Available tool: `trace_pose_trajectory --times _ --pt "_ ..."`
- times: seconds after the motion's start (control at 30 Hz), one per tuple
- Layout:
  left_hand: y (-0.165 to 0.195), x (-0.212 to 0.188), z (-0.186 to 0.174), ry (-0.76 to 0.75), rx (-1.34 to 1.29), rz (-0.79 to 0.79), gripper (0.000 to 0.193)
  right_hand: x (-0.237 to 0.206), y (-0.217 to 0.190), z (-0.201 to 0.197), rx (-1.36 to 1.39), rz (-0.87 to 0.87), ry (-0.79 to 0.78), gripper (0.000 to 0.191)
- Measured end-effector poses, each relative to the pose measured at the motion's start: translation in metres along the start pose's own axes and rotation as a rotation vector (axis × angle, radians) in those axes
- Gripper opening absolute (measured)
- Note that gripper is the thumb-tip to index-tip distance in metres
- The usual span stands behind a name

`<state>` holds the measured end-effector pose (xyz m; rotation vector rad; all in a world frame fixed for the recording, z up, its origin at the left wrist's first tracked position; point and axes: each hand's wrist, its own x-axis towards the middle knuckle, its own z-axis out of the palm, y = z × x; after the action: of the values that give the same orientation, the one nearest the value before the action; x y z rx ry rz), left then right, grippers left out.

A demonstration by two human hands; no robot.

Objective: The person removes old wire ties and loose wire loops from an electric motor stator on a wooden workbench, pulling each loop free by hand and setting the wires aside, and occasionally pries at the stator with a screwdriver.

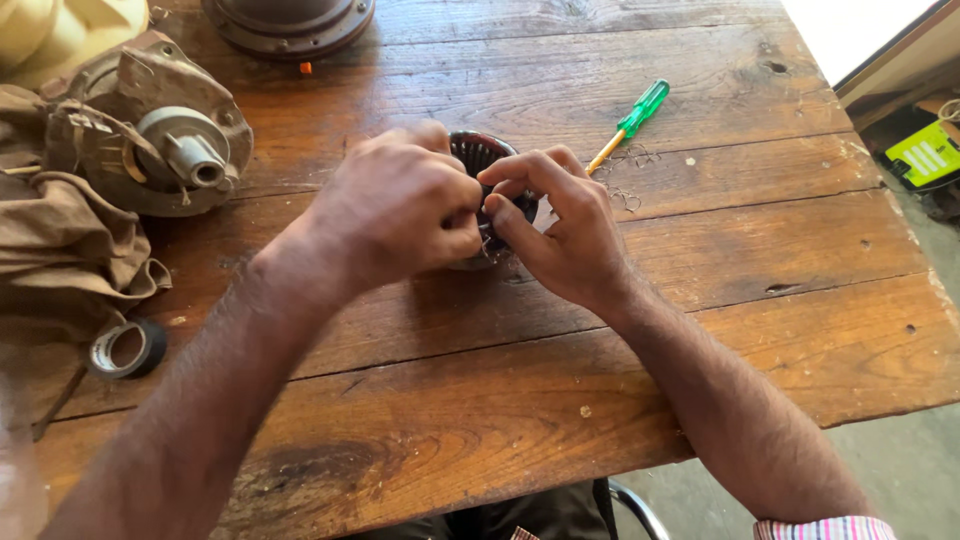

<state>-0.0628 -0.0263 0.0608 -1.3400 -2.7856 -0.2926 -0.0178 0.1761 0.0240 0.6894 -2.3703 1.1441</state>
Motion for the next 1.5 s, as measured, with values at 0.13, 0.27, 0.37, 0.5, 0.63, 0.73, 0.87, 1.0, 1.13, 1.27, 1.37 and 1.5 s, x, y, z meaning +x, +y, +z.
trace_pose_trajectory --times 0.13,0.27,0.37,0.5,0.63,0.73,0.87,1.0,1.13,1.27,1.37,1.5 --pt "-0.016 -0.014 0.022 0.269 -0.399 -0.060 0.013 0.000 -0.003 -0.001 -0.006 -0.011 -0.015 0.015" --pt "-0.019 -0.022 0.054 0.473 -0.570 -0.082 0.013 0.002 -0.007 -0.004 -0.046 -0.050 -0.029 0.013" --pt "-0.015 -0.024 0.071 0.558 -0.623 -0.123 0.013 0.003 -0.009 -0.006 -0.060 -0.100 -0.077 0.012" --pt "-0.008 -0.027 0.077 0.628 -0.646 -0.167 0.012 0.001 -0.015 -0.001 -0.129 -0.084 -0.071 0.013" --pt "-0.009 -0.027 0.074 0.583 -0.763 -0.197 0.014 0.001 -0.022 0.001 -0.177 -0.077 -0.078 0.020" --pt "-0.010 -0.028 0.074 0.590 -0.745 -0.175 0.014 -0.001 -0.028 0.006 -0.187 -0.058 -0.044 0.019" --pt "-0.009 -0.027 0.079 0.578 -0.785 -0.188 0.014 -0.003 -0.031 0.009 -0.185 -0.056 -0.023 0.017" --pt "-0.008 -0.024 0.082 0.586 -0.870 -0.171 0.014 0.002 -0.027 0.002 -0.151 -0.106 -0.082 0.016" --pt "-0.009 -0.027 0.081 0.564 -0.814 -0.207 0.015 0.005 -0.024 -0.005 -0.082 -0.079 -0.139 0.016" --pt "-0.008 -0.027 0.078 0.567 -0.775 -0.233 0.015 0.004 -0.018 -0.004 -0.080 -0.086 -0.137 0.015" --pt "-0.003 -0.024 0.075 0.579 -0.717 -0.276 0.017 0.005 -0.008 -0.004 -0.072 -0.105 -0.122 0.013" --pt "0.013 -0.021 0.072 0.585 -0.628 -0.387 0.025 0.011 0.010 -0.013 -0.064 -0.106 -0.122 0.010"
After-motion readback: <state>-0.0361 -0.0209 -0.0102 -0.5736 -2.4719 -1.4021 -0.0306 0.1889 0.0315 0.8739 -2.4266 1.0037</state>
